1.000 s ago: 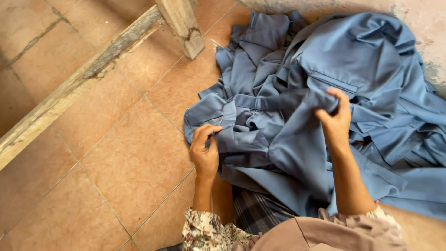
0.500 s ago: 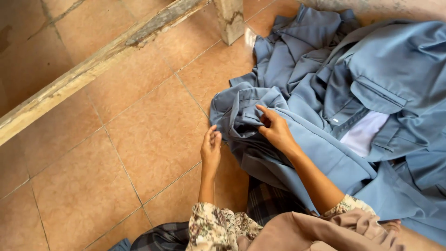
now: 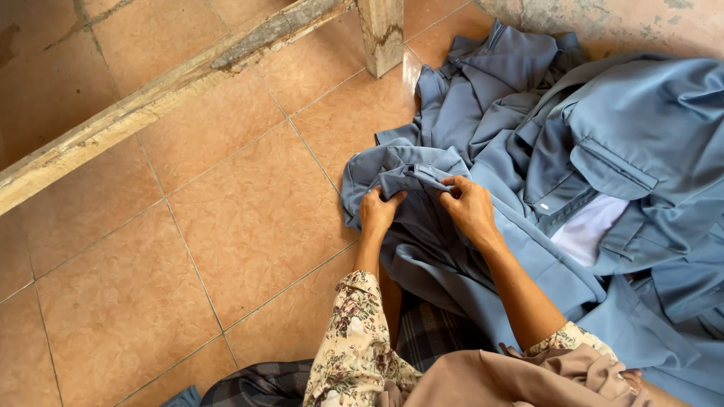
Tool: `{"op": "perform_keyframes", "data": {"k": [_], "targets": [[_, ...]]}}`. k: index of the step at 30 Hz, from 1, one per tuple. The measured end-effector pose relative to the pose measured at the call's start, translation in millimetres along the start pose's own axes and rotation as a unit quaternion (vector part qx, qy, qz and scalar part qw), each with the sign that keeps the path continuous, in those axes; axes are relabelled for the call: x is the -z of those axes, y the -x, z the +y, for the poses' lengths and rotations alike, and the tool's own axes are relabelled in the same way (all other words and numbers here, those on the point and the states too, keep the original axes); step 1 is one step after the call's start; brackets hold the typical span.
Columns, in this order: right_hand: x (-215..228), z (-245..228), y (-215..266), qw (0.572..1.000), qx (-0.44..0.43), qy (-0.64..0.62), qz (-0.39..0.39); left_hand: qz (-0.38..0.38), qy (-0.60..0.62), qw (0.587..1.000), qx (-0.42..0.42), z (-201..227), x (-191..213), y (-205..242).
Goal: Folding blue trousers and stacking them on the floor in a sewing factory.
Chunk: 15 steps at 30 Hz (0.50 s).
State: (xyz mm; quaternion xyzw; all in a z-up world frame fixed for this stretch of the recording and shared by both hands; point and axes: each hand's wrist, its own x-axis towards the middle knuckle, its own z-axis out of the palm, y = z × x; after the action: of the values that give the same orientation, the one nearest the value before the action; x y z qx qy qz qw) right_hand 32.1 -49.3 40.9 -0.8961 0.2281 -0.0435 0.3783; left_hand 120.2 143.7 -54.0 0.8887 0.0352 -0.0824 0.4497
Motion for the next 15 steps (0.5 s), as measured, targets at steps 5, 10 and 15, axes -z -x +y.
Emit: {"op": "perform_keyframes", "data": {"k": [5, 10, 15], "targets": [[26, -13, -23, 0.983, 0.061, -0.078, 0.155, 0.08, 0.011, 0.997, -0.023, 22, 24, -17], [40, -82, -22, 0.951, 0.15, -0.129, 0.237, 0.092, 0.131, 0.987, 0.01, 87, 81, -10], [-16, -129, 3, 0.95, 0.243, -0.143, 0.137, 0.057, 0.34, 0.939, -0.017, 106, 106, 9]]}}
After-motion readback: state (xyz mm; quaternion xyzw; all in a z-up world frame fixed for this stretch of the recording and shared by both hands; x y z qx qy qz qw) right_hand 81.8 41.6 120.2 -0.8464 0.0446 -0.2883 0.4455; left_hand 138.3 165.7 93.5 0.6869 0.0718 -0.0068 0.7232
